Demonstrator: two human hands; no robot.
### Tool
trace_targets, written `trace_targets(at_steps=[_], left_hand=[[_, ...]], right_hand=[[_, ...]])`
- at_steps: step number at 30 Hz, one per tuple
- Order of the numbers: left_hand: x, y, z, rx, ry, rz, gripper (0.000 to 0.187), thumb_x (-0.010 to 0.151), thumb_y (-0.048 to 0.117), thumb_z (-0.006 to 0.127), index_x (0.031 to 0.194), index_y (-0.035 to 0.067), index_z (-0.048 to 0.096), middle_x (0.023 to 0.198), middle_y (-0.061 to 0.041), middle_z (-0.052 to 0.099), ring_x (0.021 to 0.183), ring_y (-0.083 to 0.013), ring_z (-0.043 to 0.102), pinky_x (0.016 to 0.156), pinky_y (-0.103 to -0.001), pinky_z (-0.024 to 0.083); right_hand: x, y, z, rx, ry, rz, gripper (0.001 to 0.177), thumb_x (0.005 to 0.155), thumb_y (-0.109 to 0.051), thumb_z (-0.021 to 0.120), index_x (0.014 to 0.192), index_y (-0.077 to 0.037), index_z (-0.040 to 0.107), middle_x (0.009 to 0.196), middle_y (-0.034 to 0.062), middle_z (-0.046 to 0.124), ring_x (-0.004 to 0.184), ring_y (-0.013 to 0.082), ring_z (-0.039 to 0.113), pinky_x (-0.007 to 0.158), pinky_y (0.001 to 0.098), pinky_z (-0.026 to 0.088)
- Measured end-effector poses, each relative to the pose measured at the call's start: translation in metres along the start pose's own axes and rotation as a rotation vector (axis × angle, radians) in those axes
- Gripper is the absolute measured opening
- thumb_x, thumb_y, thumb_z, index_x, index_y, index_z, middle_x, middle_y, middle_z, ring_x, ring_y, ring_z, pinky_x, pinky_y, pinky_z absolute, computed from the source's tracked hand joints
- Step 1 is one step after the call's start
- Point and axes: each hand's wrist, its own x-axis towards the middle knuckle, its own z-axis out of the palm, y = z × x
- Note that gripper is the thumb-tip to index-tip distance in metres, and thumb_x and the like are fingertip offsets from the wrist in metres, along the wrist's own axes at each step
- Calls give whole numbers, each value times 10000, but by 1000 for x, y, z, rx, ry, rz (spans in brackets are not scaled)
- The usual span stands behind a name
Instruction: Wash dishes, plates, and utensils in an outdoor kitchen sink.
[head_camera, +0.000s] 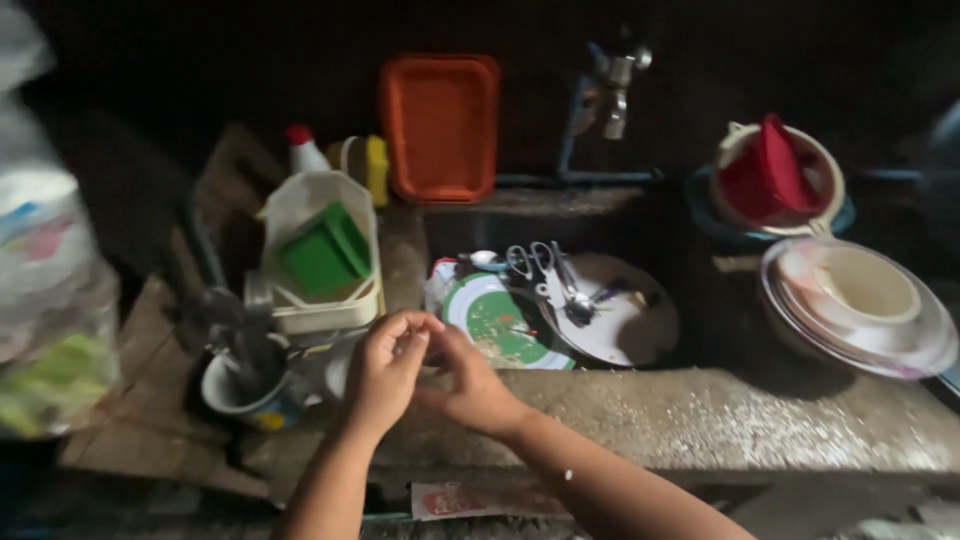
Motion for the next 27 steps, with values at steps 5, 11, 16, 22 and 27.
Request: trace_targets(at_steps=[5,11,16,22,27], left_hand=[[2,15,50,210,-83,228,155,894,16,610,1013,62,697,1034,-71,707,1012,-217,680,894,-311,515],[8,-21,97,834,-336,-29,407,709,100,739,1113,141,716,1268,-123,634,1186,-371,544,984,-451,434],[35,-75,136,862,-349,-224,234,889,136,617,1090,173,730,1220,-97,710,1190,-317,641,1040,-436,515],[58,-9,264,637,-184,366,174,762,138,722,932,119,755,1057,-94,699,1075,-341,602,968,-489,444],[64,36,348,55,-385,539,250,804,261,813,962,79,745,1009,-126,655,1031,-321,603,930,-455,471]], right_hand=[[-32,59,-84,-101,318,307,484,831,-48,727,1289,-34,571,1237,92,657,1033,184,663,819,315,581],[-89,113,-213,-24,501,614,246,889,-85,691,1126,-23,683,1025,83,715,877,161,674,737,310,538],[-93,105,-272,309,560,916,191,882,-186,621,1051,-99,644,927,52,685,786,211,690,628,394,574],[-89,143,-325,157,317,1116,317,899,-353,669,1111,-117,690,1019,99,712,811,245,662,677,358,556],[-91,165,-368,232,315,1209,301,903,-343,664,1123,-139,682,1010,88,708,793,248,651,673,377,535]])
